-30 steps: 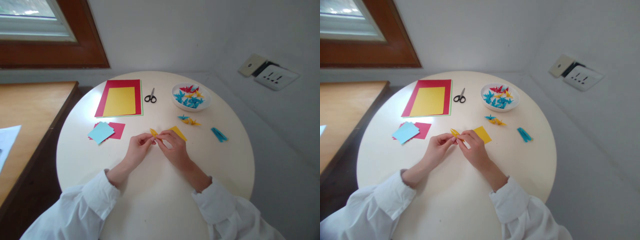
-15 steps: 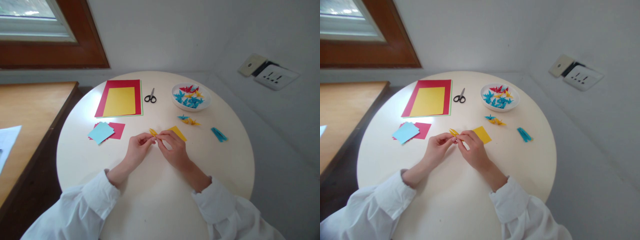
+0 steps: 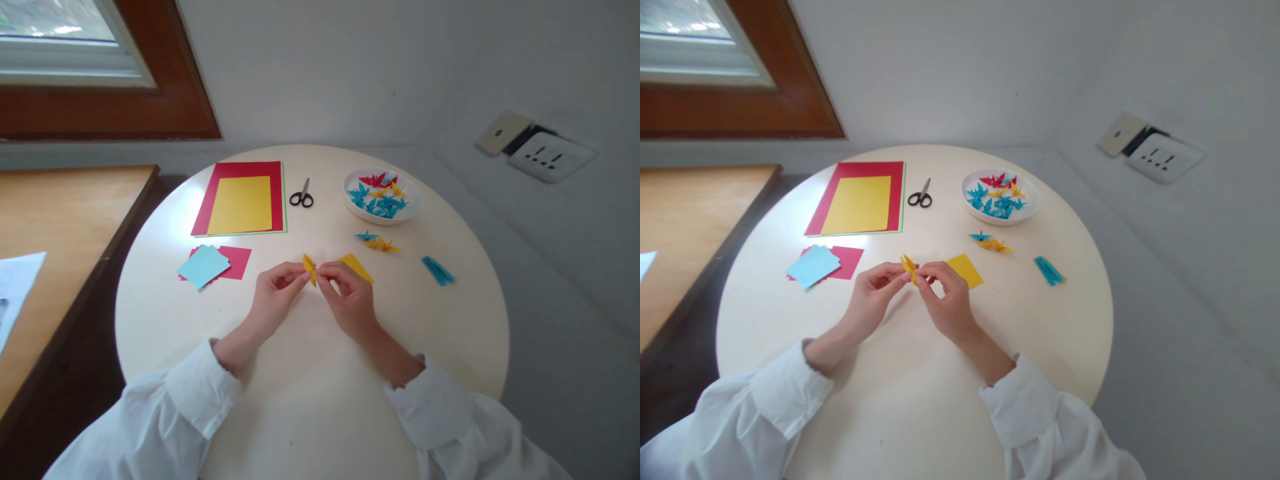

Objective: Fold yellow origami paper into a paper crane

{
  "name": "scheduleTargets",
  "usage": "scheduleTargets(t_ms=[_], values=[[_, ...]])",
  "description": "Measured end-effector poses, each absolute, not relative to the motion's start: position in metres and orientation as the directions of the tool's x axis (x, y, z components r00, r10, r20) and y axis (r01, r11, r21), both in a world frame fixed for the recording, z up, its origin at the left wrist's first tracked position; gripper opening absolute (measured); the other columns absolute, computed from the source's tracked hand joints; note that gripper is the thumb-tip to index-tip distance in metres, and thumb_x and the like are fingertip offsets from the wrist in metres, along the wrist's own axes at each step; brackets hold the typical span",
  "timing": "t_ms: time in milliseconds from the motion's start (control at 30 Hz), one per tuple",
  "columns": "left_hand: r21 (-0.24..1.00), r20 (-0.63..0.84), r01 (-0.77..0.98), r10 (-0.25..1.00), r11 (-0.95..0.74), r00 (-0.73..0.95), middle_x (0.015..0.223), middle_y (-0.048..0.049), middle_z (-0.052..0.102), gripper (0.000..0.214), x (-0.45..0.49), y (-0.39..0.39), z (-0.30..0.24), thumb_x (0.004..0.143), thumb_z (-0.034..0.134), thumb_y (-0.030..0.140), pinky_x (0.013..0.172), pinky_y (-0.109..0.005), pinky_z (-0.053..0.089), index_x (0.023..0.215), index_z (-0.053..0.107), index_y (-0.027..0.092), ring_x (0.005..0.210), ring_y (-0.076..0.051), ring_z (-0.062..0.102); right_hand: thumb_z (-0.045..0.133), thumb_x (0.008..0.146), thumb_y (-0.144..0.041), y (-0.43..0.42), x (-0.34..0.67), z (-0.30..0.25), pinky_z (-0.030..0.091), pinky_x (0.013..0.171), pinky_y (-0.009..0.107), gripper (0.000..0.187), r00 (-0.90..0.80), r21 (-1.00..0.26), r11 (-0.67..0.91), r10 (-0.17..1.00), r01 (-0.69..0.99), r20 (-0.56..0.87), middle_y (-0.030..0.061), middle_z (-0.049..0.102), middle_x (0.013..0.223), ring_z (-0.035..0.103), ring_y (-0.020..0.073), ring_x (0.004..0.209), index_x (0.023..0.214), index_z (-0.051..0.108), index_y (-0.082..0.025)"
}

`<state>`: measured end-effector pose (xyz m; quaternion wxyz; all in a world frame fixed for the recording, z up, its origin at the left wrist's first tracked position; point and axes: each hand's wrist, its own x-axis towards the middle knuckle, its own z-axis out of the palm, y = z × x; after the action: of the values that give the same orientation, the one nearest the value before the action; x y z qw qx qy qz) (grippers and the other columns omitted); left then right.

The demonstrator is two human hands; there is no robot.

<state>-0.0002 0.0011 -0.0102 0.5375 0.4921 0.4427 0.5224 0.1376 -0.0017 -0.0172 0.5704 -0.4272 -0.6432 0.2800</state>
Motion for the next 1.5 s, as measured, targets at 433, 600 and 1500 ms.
scheduleTargets(t_ms=[433, 600, 1500], values=[[0.988, -0.044, -0.144, 0.998, 0.049, 0.036, 0.073, -0.0033, 0.069, 0.018, -0.001, 0.004, -0.016, 0.069, 0.072, 0.031, 0.069, -0.027, 0.047, 0.075, 0.069, 0.015, 0.07, -0.014, 0.06, 0.063, 0.07, -0.024, 0.002, 0.134, -0.019, 0.053, 0.062, 0.026, 0.006, 0.084, -0.969, 0.247, 0.966, 0.001, 0.246, 0.0022, 0.069, 0.072, 0.063, 0.0144, 0.067, 0.071, 0.066, -0.019], [0.997, -0.046, -0.06, 0.998, 0.044, -0.036, 0.072, -0.0043, 0.069, 0.018, 0.001, 0.003, -0.012, 0.067, 0.072, 0.032, 0.066, -0.028, 0.047, 0.072, 0.068, 0.014, 0.068, -0.016, 0.061, 0.064, 0.068, -0.026, 0.004, 0.132, -0.022, 0.052, 0.057, 0.025, 0.007, 0.108, -0.978, 0.209, 0.972, 0.006, 0.209, 0.0018, 0.068, 0.067, 0.061, 0.0134, 0.061, 0.068, 0.066, -0.018], [0.992, 0.079, -0.093, 0.994, -0.086, -0.069, 0.065, 0.0032, 0.059, 0.022, 0.016, 0.003, -0.013, 0.064, 0.071, 0.02, 0.057, -0.02, 0.043, 0.074, 0.052, 0.016, 0.06, -0.009, 0.057, 0.07, 0.057, -0.024, 0.009, 0.128, -0.021, 0.047, 0.061, 0.026, 0.009, 0.206, -0.976, 0.087, 0.978, -0.201, 0.045, -0.0002, 0.064, 0.064, 0.056, 0.012, 0.062, 0.057, 0.065, -0.017]])
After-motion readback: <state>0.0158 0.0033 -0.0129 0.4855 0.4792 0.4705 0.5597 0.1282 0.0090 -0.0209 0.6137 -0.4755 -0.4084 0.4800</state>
